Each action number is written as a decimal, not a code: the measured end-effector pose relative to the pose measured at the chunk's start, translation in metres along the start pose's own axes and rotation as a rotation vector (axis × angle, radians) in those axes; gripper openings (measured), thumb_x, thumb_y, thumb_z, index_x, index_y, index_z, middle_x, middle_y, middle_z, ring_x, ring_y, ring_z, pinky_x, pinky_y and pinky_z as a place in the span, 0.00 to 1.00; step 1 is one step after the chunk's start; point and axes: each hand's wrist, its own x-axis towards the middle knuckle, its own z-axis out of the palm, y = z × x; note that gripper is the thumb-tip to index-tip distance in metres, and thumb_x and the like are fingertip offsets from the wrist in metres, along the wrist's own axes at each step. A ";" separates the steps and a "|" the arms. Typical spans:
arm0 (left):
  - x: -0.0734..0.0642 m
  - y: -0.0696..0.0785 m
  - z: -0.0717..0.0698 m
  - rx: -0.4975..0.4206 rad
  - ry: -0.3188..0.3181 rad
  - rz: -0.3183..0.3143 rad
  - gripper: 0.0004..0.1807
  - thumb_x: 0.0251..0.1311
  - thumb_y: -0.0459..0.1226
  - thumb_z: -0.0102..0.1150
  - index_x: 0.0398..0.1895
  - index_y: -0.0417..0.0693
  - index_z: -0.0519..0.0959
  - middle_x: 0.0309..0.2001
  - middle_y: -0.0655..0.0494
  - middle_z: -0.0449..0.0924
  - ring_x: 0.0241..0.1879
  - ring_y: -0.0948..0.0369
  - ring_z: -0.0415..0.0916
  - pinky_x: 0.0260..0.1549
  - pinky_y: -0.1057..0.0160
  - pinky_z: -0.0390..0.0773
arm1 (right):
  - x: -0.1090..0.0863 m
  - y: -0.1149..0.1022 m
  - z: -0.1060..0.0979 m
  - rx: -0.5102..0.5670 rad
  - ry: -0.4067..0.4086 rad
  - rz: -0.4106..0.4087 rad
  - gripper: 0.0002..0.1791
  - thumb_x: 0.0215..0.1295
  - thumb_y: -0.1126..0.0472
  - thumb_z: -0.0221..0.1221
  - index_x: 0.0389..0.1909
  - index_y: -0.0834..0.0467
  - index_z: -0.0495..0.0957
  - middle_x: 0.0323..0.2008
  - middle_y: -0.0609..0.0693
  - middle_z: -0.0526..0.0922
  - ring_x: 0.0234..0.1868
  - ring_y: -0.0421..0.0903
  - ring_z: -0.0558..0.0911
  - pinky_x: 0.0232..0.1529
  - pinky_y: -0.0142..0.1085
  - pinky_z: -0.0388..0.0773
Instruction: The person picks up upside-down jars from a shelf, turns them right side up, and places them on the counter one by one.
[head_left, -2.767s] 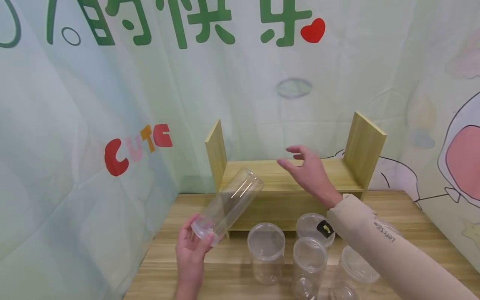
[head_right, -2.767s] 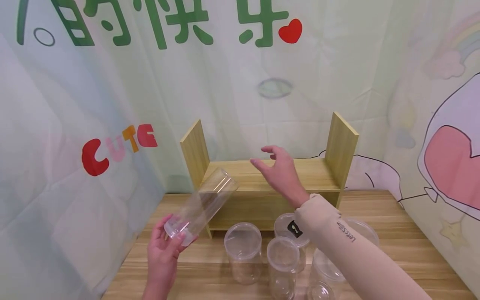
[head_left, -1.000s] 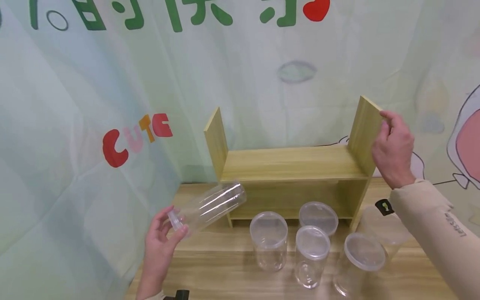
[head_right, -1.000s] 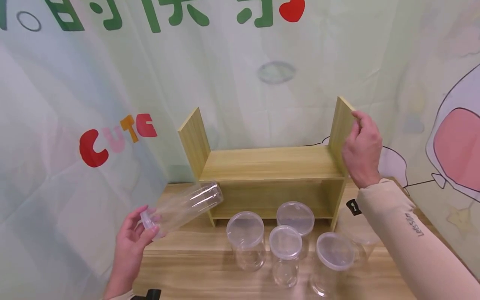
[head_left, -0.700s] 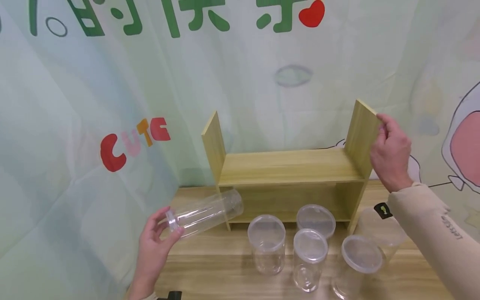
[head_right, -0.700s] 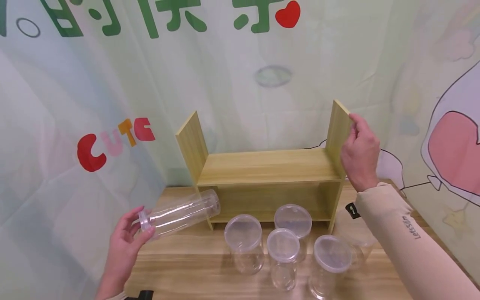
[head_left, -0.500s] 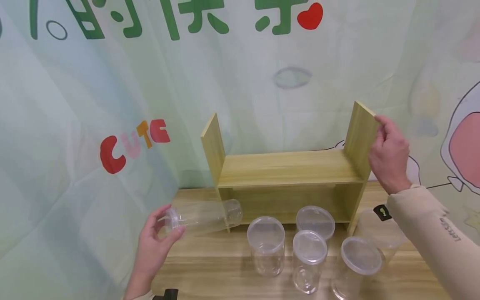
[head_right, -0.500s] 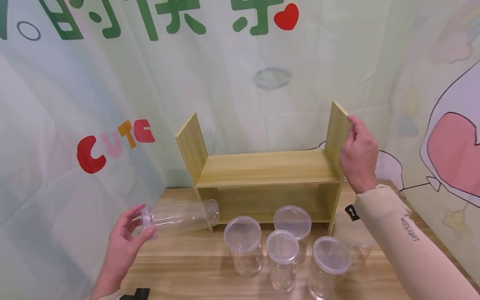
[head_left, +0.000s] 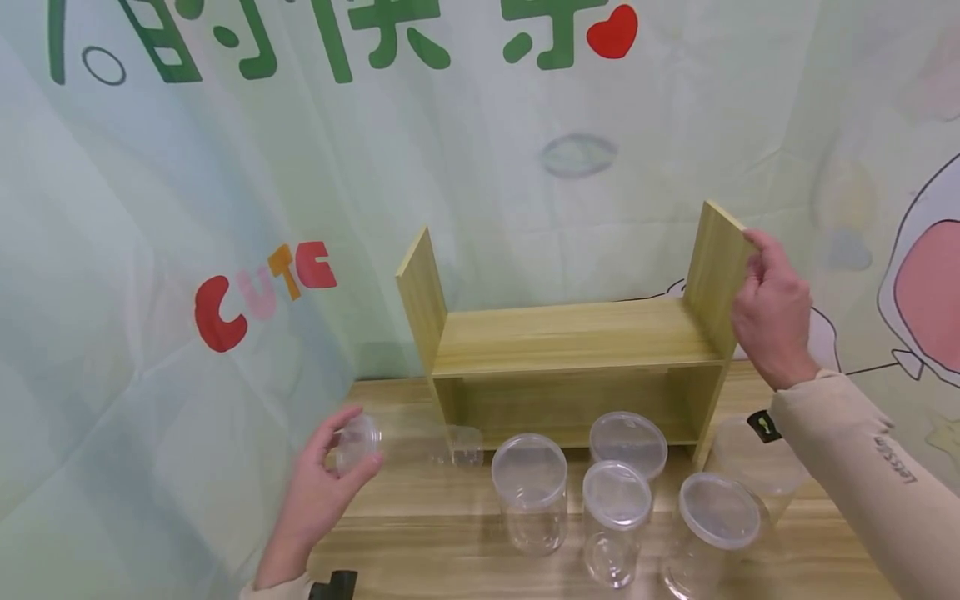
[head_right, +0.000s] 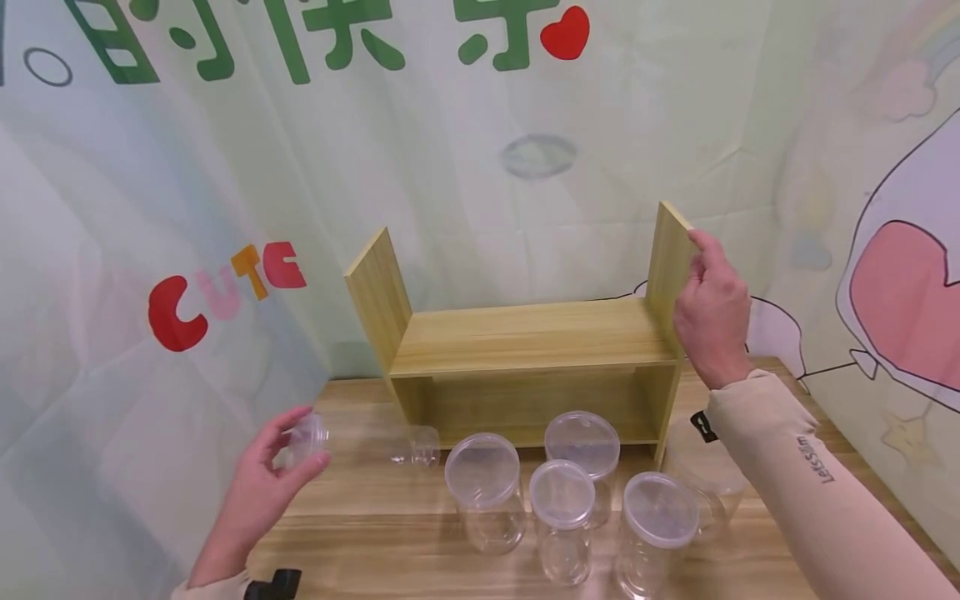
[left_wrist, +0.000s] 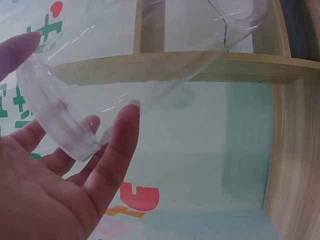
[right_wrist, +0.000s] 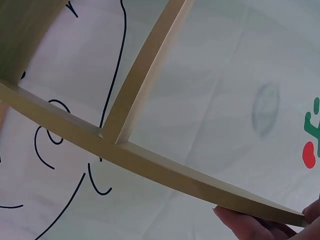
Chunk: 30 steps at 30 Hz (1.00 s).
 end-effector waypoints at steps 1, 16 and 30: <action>0.000 -0.001 0.001 0.004 -0.012 -0.005 0.33 0.54 0.30 0.71 0.64 0.45 0.71 0.55 0.44 0.73 0.49 0.51 0.68 0.30 0.62 0.81 | 0.000 0.000 0.000 0.001 0.000 -0.005 0.21 0.78 0.65 0.39 0.66 0.61 0.70 0.33 0.68 0.76 0.35 0.63 0.76 0.32 0.50 0.67; 0.014 -0.009 0.023 0.245 -0.210 0.075 0.36 0.52 0.41 0.75 0.65 0.48 0.72 0.64 0.44 0.72 0.62 0.44 0.68 0.57 0.37 0.68 | -0.003 0.005 -0.006 0.021 -0.047 0.016 0.21 0.80 0.58 0.40 0.67 0.61 0.65 0.43 0.72 0.78 0.36 0.64 0.77 0.31 0.35 0.63; 0.020 -0.009 0.051 0.418 -0.315 0.118 0.35 0.51 0.46 0.75 0.65 0.52 0.76 0.57 0.53 0.74 0.55 0.49 0.73 0.52 0.42 0.74 | -0.001 0.012 -0.010 0.016 -0.074 -0.024 0.21 0.79 0.58 0.42 0.68 0.58 0.65 0.44 0.72 0.79 0.32 0.66 0.77 0.27 0.28 0.61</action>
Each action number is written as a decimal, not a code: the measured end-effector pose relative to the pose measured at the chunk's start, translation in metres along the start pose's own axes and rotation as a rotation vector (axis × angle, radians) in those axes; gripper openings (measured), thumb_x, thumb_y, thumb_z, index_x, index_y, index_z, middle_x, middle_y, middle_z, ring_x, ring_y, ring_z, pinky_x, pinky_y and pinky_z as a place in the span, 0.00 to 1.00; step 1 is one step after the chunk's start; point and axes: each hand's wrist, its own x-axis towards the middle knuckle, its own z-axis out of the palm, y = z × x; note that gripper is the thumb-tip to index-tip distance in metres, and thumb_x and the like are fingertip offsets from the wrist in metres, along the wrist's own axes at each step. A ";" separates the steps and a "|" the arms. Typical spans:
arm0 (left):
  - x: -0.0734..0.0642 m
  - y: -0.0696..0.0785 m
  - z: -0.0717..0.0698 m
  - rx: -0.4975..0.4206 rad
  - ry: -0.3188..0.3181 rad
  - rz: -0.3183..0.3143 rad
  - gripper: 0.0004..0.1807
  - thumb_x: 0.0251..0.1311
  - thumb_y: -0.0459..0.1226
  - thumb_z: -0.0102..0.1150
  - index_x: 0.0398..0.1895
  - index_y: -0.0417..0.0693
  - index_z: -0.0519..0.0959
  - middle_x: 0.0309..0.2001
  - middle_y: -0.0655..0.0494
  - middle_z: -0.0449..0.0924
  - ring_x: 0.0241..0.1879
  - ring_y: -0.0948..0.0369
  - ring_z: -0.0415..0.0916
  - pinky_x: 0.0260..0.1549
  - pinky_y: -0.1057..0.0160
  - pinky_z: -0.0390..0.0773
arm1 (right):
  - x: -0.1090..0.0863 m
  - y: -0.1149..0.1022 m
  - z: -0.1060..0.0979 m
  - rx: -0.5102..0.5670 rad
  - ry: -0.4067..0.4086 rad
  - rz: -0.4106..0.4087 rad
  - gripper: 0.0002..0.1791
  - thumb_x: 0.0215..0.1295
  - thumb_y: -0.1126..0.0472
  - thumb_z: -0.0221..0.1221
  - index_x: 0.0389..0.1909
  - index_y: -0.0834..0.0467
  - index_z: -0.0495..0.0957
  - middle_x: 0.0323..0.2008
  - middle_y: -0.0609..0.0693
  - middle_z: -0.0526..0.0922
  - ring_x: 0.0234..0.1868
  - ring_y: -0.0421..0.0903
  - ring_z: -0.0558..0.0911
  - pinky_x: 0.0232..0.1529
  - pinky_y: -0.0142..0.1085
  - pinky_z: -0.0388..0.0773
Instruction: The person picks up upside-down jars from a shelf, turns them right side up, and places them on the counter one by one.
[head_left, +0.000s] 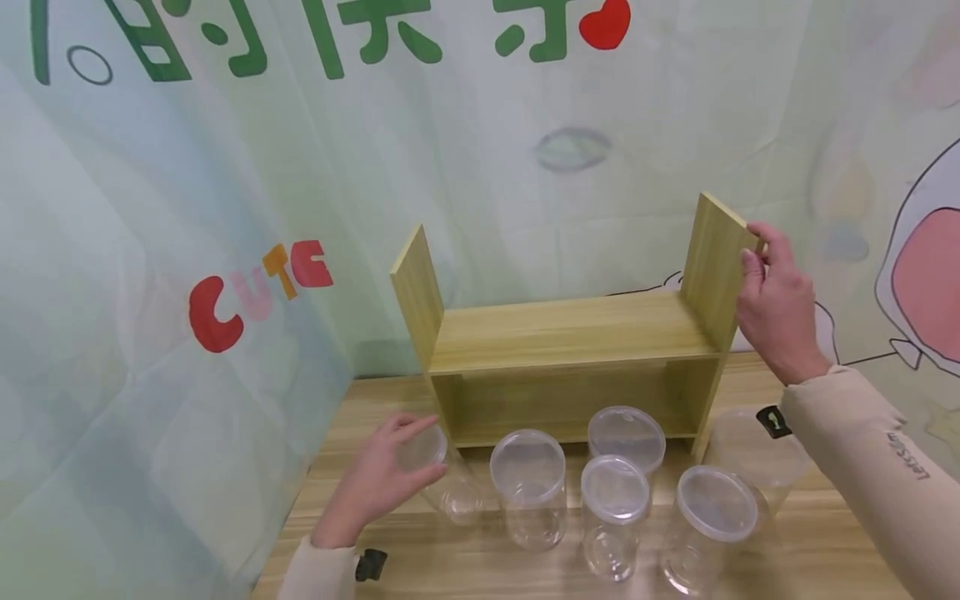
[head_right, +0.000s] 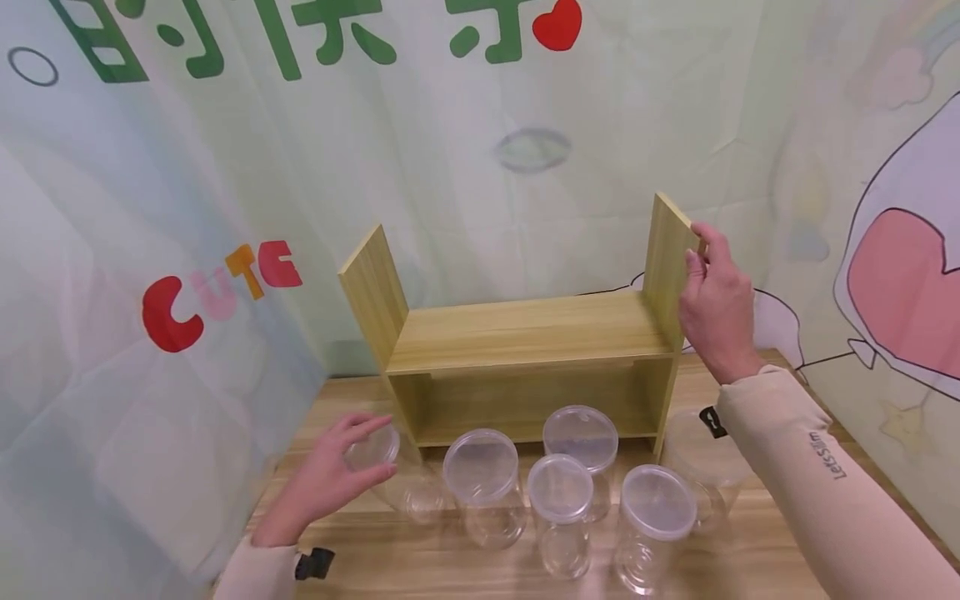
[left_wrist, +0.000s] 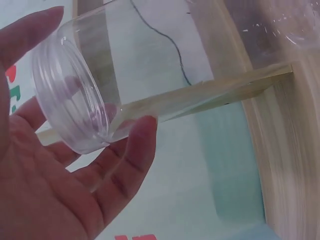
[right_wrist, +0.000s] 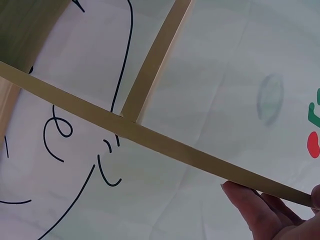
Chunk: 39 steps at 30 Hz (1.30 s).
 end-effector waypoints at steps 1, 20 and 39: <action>0.000 0.001 0.001 0.010 -0.004 0.002 0.35 0.51 0.46 0.75 0.65 0.52 0.77 0.56 0.53 0.74 0.55 0.49 0.73 0.52 0.42 0.74 | 0.001 0.000 0.000 0.001 -0.001 -0.002 0.21 0.79 0.58 0.42 0.68 0.58 0.65 0.45 0.72 0.79 0.32 0.65 0.77 0.27 0.28 0.61; -0.003 0.008 0.011 0.086 -0.030 0.076 0.35 0.51 0.47 0.75 0.64 0.51 0.77 0.55 0.50 0.75 0.52 0.47 0.75 0.46 0.44 0.78 | -0.006 0.000 -0.001 0.001 0.008 -0.010 0.20 0.79 0.58 0.43 0.67 0.58 0.66 0.46 0.72 0.79 0.33 0.66 0.78 0.29 0.28 0.62; -0.004 0.001 0.019 0.052 -0.033 0.103 0.35 0.55 0.48 0.72 0.67 0.52 0.73 0.60 0.47 0.69 0.57 0.46 0.72 0.49 0.42 0.76 | -0.008 0.002 0.000 0.012 -0.034 -0.011 0.21 0.79 0.59 0.44 0.69 0.58 0.65 0.47 0.72 0.78 0.34 0.63 0.78 0.31 0.31 0.63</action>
